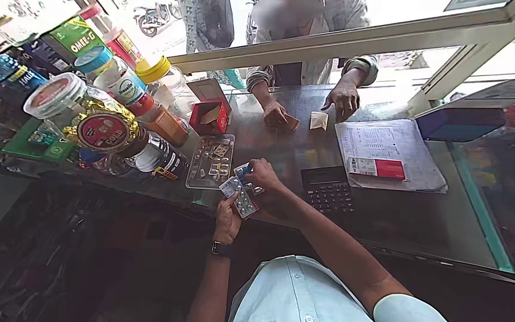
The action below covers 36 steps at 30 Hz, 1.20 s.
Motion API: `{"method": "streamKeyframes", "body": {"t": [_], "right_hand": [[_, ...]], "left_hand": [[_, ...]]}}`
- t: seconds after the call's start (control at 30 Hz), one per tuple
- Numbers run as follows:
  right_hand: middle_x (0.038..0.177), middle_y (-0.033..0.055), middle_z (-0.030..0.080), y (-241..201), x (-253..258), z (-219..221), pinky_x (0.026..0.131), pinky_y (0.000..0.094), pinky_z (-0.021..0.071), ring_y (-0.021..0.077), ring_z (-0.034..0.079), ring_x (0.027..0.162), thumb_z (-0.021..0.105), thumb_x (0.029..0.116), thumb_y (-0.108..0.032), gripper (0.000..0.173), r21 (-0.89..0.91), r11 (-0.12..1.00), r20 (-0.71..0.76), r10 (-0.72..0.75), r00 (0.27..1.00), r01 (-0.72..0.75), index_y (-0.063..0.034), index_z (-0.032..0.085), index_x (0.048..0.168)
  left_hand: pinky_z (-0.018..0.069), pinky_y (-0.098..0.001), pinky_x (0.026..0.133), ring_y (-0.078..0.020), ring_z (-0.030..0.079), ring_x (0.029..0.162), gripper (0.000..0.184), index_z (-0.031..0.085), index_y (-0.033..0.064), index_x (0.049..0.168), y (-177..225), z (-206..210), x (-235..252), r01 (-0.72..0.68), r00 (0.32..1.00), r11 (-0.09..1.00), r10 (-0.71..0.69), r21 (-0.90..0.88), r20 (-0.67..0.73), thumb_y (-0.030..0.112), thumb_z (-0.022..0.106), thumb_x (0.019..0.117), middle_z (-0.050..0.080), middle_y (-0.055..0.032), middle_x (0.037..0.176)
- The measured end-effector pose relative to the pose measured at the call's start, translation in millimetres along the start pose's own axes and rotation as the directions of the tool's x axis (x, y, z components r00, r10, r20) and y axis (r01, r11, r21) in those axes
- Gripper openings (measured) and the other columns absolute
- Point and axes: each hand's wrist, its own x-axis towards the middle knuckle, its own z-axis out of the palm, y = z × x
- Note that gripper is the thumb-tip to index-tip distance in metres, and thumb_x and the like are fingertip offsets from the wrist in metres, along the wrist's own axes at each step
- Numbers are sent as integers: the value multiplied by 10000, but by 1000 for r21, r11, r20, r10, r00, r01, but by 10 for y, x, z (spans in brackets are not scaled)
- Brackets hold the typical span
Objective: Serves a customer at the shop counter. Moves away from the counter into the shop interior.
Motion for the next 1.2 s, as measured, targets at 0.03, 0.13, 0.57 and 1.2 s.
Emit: {"method": "streamKeyframes", "body": {"t": [0.03,0.13,0.57,1.2], "right_hand": [[1199,243,615,-9,-20,-6,924,587,490,405,589,1146,729,885,-275,371,10,1000,-15,1,1000,-1,-21,682,1152],[1089,207,659,8,-7,18,867,566,502,365,632,1042,735,870,-241,308,82,997,-26,-5,1000,7,-28,689,1087],[1109,201,666,-19,-73,-51,891,564,498,356,632,1060,752,873,-242,324,151,988,-64,48,997,-37,-49,692,1126],[1156,217,589,337,-1236,-81,916,349,499,251,578,1046,513,1031,-111,370,390,753,-226,-480,848,530,-84,658,1371]], "left_hand": [[613,-463,809,-277,716,938,284,503,16,1320,0,-4,2,9,1000,1000,-9,-9,-2,91,494,1047,688,-192,1090],[614,-464,804,-280,716,938,296,494,29,1333,15,4,-8,30,999,999,-30,-14,-14,94,494,1043,684,-190,1092],[613,-460,810,-267,716,930,271,515,4,1295,-21,6,-14,-16,1000,999,16,43,-6,66,503,1032,692,-180,1072],[646,-402,804,-213,741,960,470,442,78,1402,-266,253,-456,-71,946,997,59,27,318,157,652,989,708,-127,1133]]}}
